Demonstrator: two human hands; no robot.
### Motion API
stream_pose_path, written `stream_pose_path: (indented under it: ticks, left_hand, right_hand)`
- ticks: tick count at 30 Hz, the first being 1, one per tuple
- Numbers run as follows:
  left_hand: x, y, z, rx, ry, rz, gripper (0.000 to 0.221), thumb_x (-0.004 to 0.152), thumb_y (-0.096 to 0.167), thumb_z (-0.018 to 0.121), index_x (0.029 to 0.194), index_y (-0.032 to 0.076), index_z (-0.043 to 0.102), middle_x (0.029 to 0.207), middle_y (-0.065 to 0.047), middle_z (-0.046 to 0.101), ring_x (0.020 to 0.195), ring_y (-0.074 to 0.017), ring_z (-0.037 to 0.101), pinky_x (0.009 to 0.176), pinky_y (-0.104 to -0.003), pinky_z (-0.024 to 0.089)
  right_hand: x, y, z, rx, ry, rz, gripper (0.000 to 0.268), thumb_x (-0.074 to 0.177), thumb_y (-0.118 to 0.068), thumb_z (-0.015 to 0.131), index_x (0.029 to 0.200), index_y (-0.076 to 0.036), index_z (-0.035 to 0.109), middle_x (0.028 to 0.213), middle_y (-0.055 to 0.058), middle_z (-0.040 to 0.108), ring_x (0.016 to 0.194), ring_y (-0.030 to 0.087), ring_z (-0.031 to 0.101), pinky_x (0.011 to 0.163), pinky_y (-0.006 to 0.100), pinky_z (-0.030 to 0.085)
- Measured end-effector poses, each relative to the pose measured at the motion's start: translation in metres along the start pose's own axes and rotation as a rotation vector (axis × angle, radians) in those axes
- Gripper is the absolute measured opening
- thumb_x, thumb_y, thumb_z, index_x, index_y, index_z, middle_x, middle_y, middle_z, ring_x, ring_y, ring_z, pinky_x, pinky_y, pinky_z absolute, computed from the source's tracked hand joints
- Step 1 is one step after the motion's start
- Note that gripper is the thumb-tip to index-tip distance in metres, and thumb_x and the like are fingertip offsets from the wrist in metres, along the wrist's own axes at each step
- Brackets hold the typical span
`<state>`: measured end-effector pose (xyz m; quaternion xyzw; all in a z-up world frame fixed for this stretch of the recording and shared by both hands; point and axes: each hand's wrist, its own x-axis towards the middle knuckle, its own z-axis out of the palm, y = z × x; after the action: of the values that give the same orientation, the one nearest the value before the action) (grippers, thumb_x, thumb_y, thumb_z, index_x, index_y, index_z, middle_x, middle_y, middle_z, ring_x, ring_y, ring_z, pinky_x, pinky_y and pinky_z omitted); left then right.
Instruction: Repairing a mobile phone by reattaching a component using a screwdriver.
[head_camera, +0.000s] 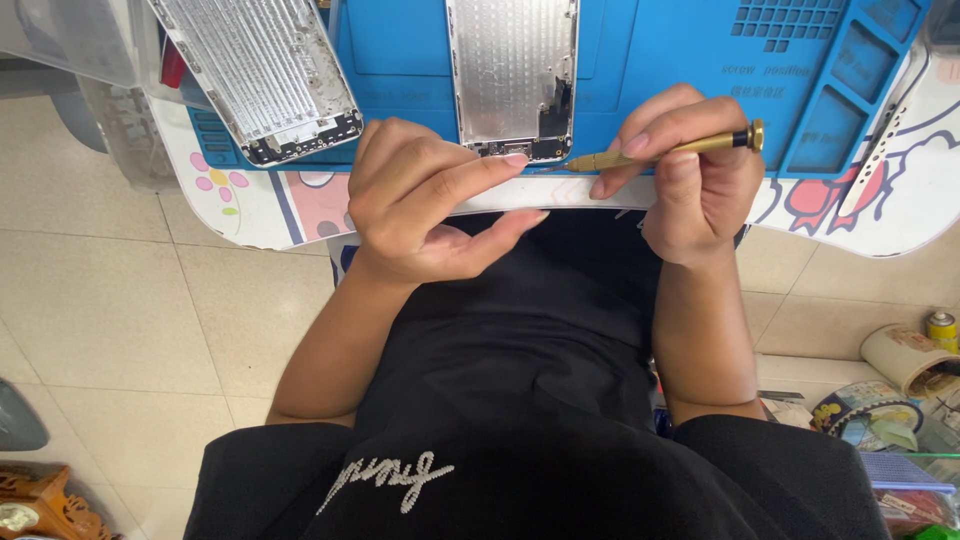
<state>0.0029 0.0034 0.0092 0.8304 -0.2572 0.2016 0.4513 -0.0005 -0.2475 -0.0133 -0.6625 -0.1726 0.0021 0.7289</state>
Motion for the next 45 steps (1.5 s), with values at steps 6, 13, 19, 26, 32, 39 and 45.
stream_pose_path:
  ticks: [6,13,19,26,32,39,45]
  left_hand:
    - [-0.006,-0.002,-0.001,-0.108,0.020,-0.081,0.023,0.089,0.013,0.075,0.111,0.007,0.074,0.082,0.001,0.067,0.073,-0.0170,0.057,0.071,-0.033,0.041]
    - [-0.006,-0.001,-0.002,-0.005,0.011,-0.066,0.016,0.091,0.005,0.077,0.106,0.010,0.077,0.072,0.004,0.064,0.063,-0.0163,0.050,0.064,-0.035,0.033]
    - [-0.013,-0.003,0.001,0.023,0.025,0.028,0.039,0.080,0.004,0.064,0.118,0.007,0.074,0.093,-0.002,0.075,0.069,-0.0158,0.057,0.063,-0.033,0.035]
    - [-0.014,-0.003,0.004,0.184,0.003,0.081,0.048,0.078,0.004,0.065,0.124,0.012,0.075,0.095,0.006,0.077,0.064,-0.0122,0.050,0.058,-0.029,0.031]
    - [-0.012,-0.002,0.008,0.153,0.000,0.021,0.048,0.079,0.005,0.067,0.127,0.010,0.073,0.083,0.007,0.072,0.059,-0.0110,0.044,0.056,-0.028,0.030]
    - [-0.005,0.000,0.006,0.214,-0.037,0.024,0.043,0.083,0.008,0.071,0.125,0.011,0.073,0.087,0.008,0.076,0.061,-0.0111,0.046,0.057,-0.028,0.029]
    - [-0.011,-0.001,0.009,0.196,-0.047,-0.006,0.046,0.083,0.003,0.069,0.128,0.011,0.073,0.091,0.007,0.076,0.063,-0.0119,0.046,0.060,-0.029,0.030]
  right_hand:
    - [0.003,-0.001,0.009,-0.093,0.107,-0.028,0.032,0.118,-0.033,0.044,0.115,0.000,0.046,0.094,0.017,0.058,0.060,0.017,0.063,0.057,0.025,0.054]
    - [0.006,-0.009,0.024,-0.250,0.116,-0.062,0.042,0.115,-0.043,0.042,0.113,-0.001,0.043,0.089,0.018,0.057,0.057,0.017,0.056,0.053,0.023,0.047]
    - [0.009,-0.004,0.038,-0.324,0.164,-0.078,0.045,0.112,-0.047,0.041,0.109,-0.002,0.043,0.083,0.015,0.054,0.051,0.012,0.047,0.046,0.020,0.034]
    - [0.011,0.011,0.041,-0.297,0.169,-0.113,0.045,0.111,-0.046,0.043,0.106,-0.002,0.044,0.080,0.010,0.050,0.053,0.012,0.045,0.044,0.022,0.032]
    - [0.010,0.015,0.038,-0.360,0.114,-0.194,0.043,0.113,-0.041,0.041,0.103,0.000,0.044,0.094,0.010,0.049,0.067,0.018,0.053,0.045,0.024,0.036]
    - [0.005,0.019,0.034,-0.342,0.104,-0.147,0.042,0.111,-0.042,0.043,0.104,0.000,0.046,0.087,0.008,0.052,0.060,0.017,0.052,0.047,0.025,0.035]
    - [0.004,0.021,0.032,-0.371,0.075,-0.179,0.040,0.112,-0.040,0.045,0.105,0.000,0.047,0.086,0.008,0.055,0.063,0.018,0.056,0.051,0.025,0.041]
